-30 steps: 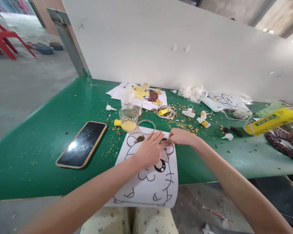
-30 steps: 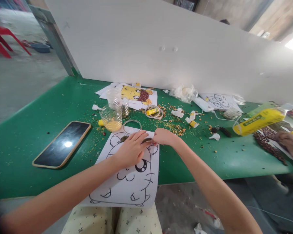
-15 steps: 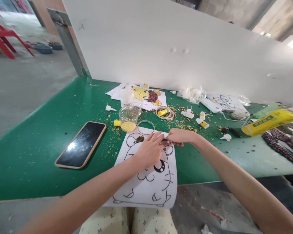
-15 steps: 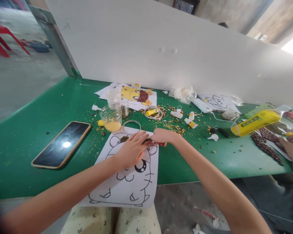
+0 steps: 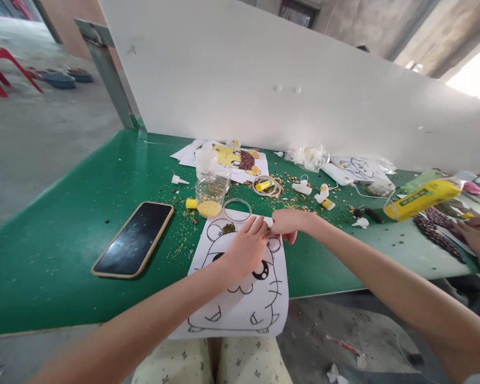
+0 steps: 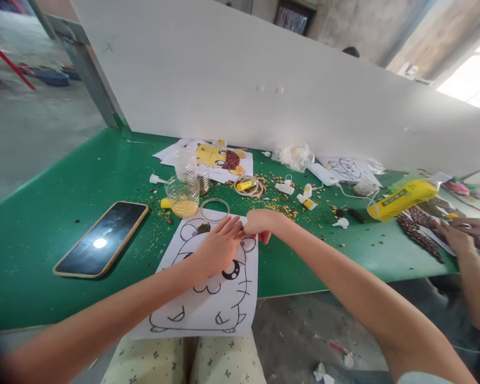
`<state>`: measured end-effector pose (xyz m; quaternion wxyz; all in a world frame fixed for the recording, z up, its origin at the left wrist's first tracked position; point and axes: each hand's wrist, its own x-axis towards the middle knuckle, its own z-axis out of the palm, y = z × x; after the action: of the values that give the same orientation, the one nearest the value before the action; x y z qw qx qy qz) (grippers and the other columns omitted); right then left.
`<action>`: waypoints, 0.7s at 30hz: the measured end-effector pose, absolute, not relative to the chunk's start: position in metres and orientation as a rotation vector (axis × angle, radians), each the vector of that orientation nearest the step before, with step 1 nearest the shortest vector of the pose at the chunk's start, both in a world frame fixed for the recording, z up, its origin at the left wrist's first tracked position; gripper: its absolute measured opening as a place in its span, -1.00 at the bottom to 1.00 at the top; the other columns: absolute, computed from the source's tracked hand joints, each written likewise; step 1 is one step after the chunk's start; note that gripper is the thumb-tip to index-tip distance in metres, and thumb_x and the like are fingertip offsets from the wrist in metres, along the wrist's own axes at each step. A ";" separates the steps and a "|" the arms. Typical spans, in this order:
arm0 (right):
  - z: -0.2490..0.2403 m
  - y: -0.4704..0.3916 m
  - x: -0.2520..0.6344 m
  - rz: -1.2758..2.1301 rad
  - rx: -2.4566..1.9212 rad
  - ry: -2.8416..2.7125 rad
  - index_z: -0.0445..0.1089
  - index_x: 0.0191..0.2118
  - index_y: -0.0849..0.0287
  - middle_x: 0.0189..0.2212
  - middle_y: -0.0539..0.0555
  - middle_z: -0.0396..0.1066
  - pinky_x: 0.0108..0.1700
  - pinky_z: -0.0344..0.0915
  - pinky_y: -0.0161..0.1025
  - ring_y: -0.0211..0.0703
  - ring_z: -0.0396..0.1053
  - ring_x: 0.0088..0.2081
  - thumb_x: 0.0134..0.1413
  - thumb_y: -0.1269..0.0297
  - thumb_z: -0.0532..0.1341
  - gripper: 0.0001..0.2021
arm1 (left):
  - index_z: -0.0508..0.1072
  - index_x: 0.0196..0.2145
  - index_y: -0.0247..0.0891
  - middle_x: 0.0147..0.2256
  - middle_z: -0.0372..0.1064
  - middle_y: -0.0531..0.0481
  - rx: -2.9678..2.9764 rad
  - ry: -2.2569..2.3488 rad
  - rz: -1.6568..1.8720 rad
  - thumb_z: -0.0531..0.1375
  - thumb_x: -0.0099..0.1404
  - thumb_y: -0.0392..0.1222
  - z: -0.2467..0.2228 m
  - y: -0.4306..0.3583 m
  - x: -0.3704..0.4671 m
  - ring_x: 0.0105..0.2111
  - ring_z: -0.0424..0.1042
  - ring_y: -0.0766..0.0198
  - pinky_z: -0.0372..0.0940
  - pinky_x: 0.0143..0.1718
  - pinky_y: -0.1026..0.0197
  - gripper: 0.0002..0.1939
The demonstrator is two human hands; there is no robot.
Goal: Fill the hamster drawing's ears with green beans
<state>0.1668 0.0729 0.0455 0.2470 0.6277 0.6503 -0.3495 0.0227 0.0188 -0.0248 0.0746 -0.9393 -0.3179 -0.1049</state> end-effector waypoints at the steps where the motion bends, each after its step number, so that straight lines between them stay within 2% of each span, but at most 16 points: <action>1: 0.047 0.073 0.164 -0.921 1.709 1.772 0.36 -0.58 0.33 -0.64 0.15 0.39 -0.56 0.34 -0.20 -0.14 0.36 -0.69 -0.17 0.42 0.12 -0.88 | 0.29 0.05 -0.39 0.10 0.18 -0.20 -2.817 -0.954 -0.315 -0.02 0.25 -0.28 -0.025 0.019 0.022 0.18 0.03 0.03 -0.18 0.22 0.01 -0.58; 7: 0.048 0.073 0.166 -0.883 1.699 1.806 0.37 -0.57 0.31 -0.62 0.14 0.41 -0.54 0.33 -0.25 -0.17 0.37 -0.66 -0.17 0.43 0.13 -0.89 | 0.28 0.06 -0.36 0.09 0.19 -0.18 -2.823 -0.978 -0.326 -0.02 0.25 -0.27 -0.025 0.019 0.022 0.18 0.03 0.04 -0.16 0.21 0.02 -0.58; 14: 0.044 0.060 0.179 -0.780 1.772 1.969 0.30 -0.64 0.25 -0.64 0.13 0.40 -0.48 0.29 -0.34 -0.20 0.39 -0.59 -0.10 0.31 0.12 -0.80 | 0.29 0.05 -0.39 0.08 0.19 -0.21 -2.840 -0.995 -0.328 0.00 0.25 -0.27 -0.029 0.019 0.022 0.18 0.02 0.04 -0.18 0.20 0.03 -0.59; 18: 0.043 0.053 0.172 -0.665 1.840 1.979 0.28 -0.65 0.23 -0.71 0.16 0.35 -0.47 0.25 -0.25 -0.09 0.39 -0.58 -0.08 0.22 0.14 -0.75 | 0.29 0.04 -0.39 0.06 0.20 -0.20 -2.845 -0.997 -0.337 -0.01 0.26 -0.28 -0.030 0.019 0.023 0.17 0.03 0.05 -0.17 0.20 0.03 -0.61; 21: 0.043 0.056 0.165 -0.611 1.873 1.973 0.30 -0.62 0.23 -0.68 0.20 0.34 -0.42 0.23 -0.18 0.05 0.42 -0.47 -0.11 0.30 0.16 -0.83 | 0.29 0.04 -0.40 0.04 0.21 -0.20 -2.849 -0.997 -0.347 -0.03 0.27 -0.29 -0.029 0.019 0.023 0.16 0.05 0.06 -0.16 0.20 0.04 -0.61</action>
<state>0.1647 0.0555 0.0428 0.1758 0.6612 0.6966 -0.2158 0.0227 0.0188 -0.0293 0.0516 -0.9365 -0.3277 -0.1139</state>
